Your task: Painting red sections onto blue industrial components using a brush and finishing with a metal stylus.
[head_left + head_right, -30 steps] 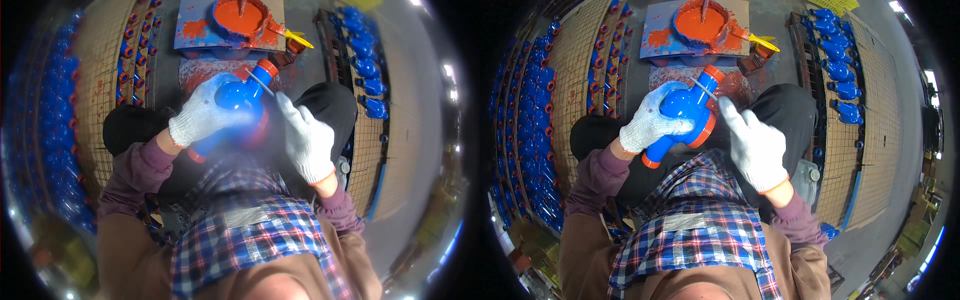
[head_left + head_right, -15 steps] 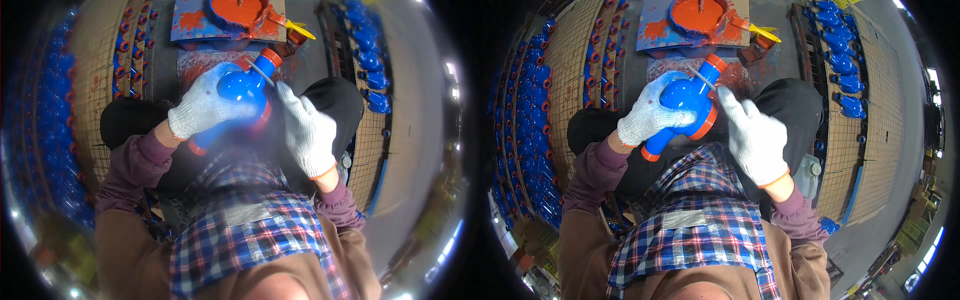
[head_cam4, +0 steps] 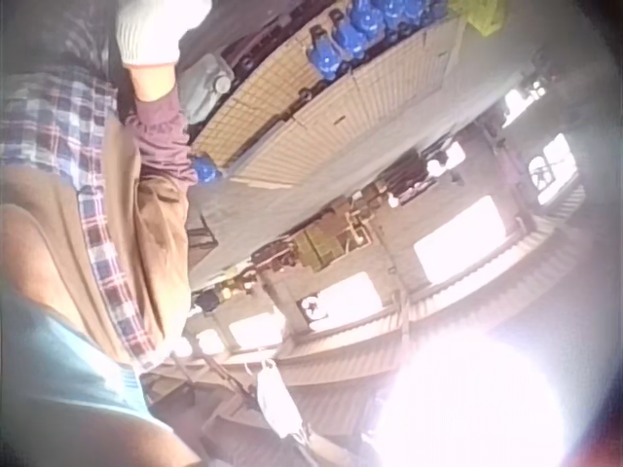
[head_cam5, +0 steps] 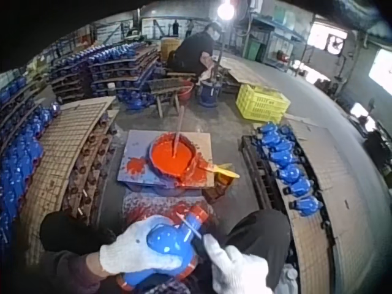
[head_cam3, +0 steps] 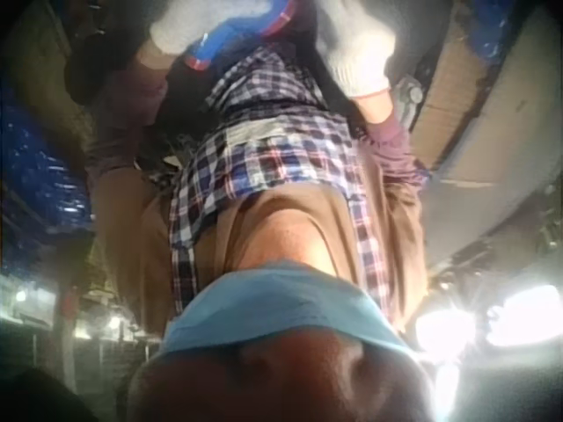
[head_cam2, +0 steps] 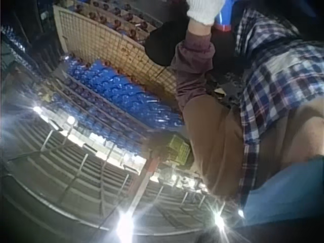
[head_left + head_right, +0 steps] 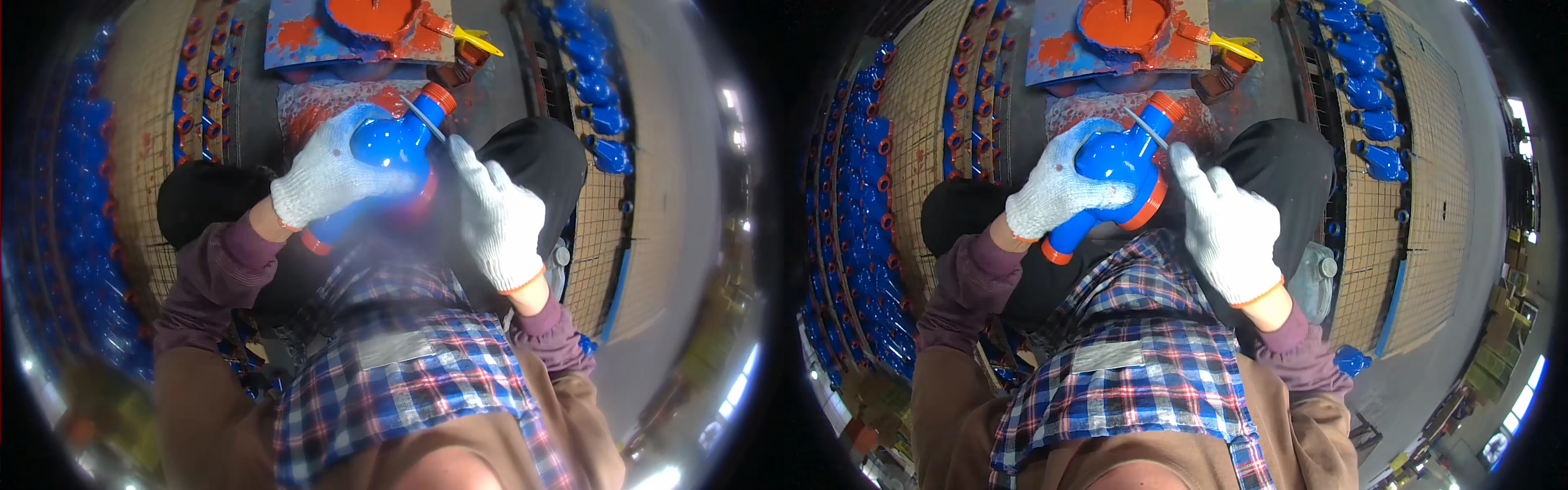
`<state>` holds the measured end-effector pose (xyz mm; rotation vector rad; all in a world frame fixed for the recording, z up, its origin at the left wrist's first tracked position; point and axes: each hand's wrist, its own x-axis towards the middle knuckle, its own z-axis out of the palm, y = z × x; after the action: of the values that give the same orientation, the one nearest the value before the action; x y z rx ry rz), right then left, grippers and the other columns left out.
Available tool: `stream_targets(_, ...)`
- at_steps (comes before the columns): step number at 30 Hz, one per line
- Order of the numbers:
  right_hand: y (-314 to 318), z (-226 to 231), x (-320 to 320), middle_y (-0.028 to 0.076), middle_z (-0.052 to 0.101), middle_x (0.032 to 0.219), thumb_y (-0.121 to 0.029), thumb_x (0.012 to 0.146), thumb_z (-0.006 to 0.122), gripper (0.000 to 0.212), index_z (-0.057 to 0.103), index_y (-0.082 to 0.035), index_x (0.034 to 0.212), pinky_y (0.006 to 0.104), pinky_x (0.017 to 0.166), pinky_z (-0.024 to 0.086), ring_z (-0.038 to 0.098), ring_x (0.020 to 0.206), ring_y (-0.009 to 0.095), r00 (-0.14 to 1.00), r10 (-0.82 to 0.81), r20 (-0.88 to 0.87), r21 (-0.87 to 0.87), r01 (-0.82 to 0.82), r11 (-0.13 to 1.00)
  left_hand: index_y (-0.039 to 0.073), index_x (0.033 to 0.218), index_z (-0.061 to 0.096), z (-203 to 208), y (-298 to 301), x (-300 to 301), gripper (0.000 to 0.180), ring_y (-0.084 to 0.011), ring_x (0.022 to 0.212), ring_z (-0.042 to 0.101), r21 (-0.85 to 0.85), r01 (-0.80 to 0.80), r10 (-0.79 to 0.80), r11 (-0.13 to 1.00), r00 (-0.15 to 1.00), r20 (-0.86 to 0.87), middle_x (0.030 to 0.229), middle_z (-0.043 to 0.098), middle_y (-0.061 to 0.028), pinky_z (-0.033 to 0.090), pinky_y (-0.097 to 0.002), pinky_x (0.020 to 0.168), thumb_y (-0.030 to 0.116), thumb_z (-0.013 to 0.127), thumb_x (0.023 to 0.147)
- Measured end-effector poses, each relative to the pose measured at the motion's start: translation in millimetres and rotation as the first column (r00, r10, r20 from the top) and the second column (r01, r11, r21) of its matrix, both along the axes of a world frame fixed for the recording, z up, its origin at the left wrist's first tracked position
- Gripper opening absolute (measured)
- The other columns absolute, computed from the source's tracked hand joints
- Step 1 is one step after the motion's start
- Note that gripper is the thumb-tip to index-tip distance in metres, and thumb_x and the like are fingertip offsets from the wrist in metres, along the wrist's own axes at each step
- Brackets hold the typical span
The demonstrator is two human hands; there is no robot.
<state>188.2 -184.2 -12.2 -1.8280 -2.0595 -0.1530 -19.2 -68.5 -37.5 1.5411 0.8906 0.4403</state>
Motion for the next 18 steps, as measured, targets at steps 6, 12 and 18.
stream_targets(6, 7.4, -11.0, 1.4, 0.006, 0.057, 0.077, -0.006, 0.086, 0.066, 0.053, 0.064, -0.018, 0.138, 0.0357, 0.052, 0.048, 0.061, 0.054, 0.025, 0.995, 0.002, -0.101, -0.004, -0.003, 1.0, 0.004, 0.128, 0.06, 2.8, 4.9, -4.8, 0.069, -0.0171, 0.102, 0.066, 0.019, 0.018, -0.018, 1.0, 1.0, 0.016, 0.114, 0.069, -0.0084, 0.056, -0.0355, 0.094, 0.023, 0.092, 0.07)
stream_targets(12, 4.7, -10.0, 2.6, 0.007, 0.061, 0.078, -0.006, 0.088, 0.067, 0.05, 0.065, -0.018, 0.137, 0.035, 0.052, 0.049, 0.063, 0.057, 0.026, 0.985, 0.049, -0.163, -0.002, -0.05, 0.999, 0.003, 0.128, 0.061, 2.5, 8.4, -7.5, 0.065, -0.0162, 0.106, 0.065, -0.087, 0.024, -0.01, 0.996, 0.988, 0.157, 0.118, 0.067, -0.0073, 0.056, -0.0352, 0.095, 0.019, 0.091, 0.072)
stream_targets(18, 40.9, 24.7, -25.9, 0.013, 0.071, 0.09, 0.0, 0.091, 0.069, 0.041, 0.071, -0.011, 0.13, 0.0339, 0.067, 0.056, 0.072, 0.075, 0.029, 0.945, 0.172, -0.277, 0.213, -0.114, 0.97, 0.002, 0.129, 0.061, 29.5, 17.4, -25.7, 0.074, -0.0196, 0.111, 0.063, 0.097, -0.21, 0.185, 0.973, 0.958, 0.219, 0.119, 0.067, -0.0093, 0.053, -0.0376, 0.1, 0.03, 0.094, 0.069)
